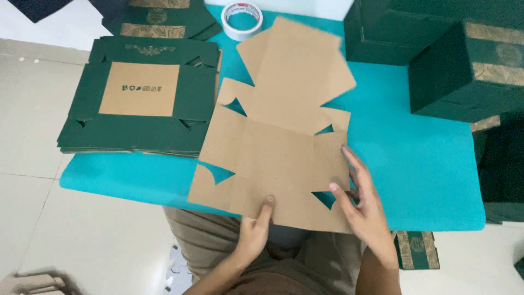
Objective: Assembling cardboard boxes by folding pre-cut templates and tucking in the flaps.
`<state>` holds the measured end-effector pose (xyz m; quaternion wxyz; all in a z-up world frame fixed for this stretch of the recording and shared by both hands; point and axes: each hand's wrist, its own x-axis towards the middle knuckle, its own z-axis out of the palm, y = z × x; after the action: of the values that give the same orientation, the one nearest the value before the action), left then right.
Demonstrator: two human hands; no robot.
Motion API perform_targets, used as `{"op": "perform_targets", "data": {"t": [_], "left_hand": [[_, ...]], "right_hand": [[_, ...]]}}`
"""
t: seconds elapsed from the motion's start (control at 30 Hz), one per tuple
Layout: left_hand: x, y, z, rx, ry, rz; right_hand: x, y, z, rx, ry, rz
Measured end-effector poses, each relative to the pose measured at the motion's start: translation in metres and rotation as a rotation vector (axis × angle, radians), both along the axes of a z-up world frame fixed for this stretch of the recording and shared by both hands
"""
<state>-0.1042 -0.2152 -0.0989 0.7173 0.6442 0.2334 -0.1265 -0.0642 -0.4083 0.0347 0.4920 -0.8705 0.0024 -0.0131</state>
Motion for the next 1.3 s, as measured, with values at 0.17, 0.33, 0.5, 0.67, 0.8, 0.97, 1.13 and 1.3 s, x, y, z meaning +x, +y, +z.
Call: {"op": "perform_targets", "data": {"t": [0.17, 0.33, 0.5, 0.67, 0.8, 0.97, 1.13, 1.3], "left_hand": [[-0.006, 0.013, 0.032, -0.318, -0.178, -0.272], [-0.004, 0.066, 0.055, 0.195, 0.118, -0.498], [0.01, 0.102, 0.098, 0.465, -0.601, 0.001], [0.006, 0.081, 0.114, 0.937, -0.952, -0.261], [0.003, 0.035, 0.078, 1.14, -1.14, -0.943], [0.018, 0.035, 0.07, 1.41, -1.209, -0.858], [0.034, 0.041, 0.089, 1.375, -1.238, -0.827], [0.07, 0.047, 0.11, 1.192, -1.185, -1.058]], "right_hand": [[0.014, -0.018, -0.013, -0.184, -0.065, 0.069], [0.017, -0.025, -0.006, -0.315, -0.001, 0.031], [0.007, -0.033, -0.012, -0.4, -0.068, 0.014], [-0.011, -0.024, -0.019, -0.622, -0.269, 0.132], [-0.011, -0.019, -0.038, -0.756, -0.24, 0.492], [-0.017, -0.018, -0.058, -0.953, -0.401, 0.492], [-0.014, -0.025, -0.065, -1.042, -0.438, 0.487], [-0.003, -0.011, -0.002, -0.865, -0.168, 0.507]]}}
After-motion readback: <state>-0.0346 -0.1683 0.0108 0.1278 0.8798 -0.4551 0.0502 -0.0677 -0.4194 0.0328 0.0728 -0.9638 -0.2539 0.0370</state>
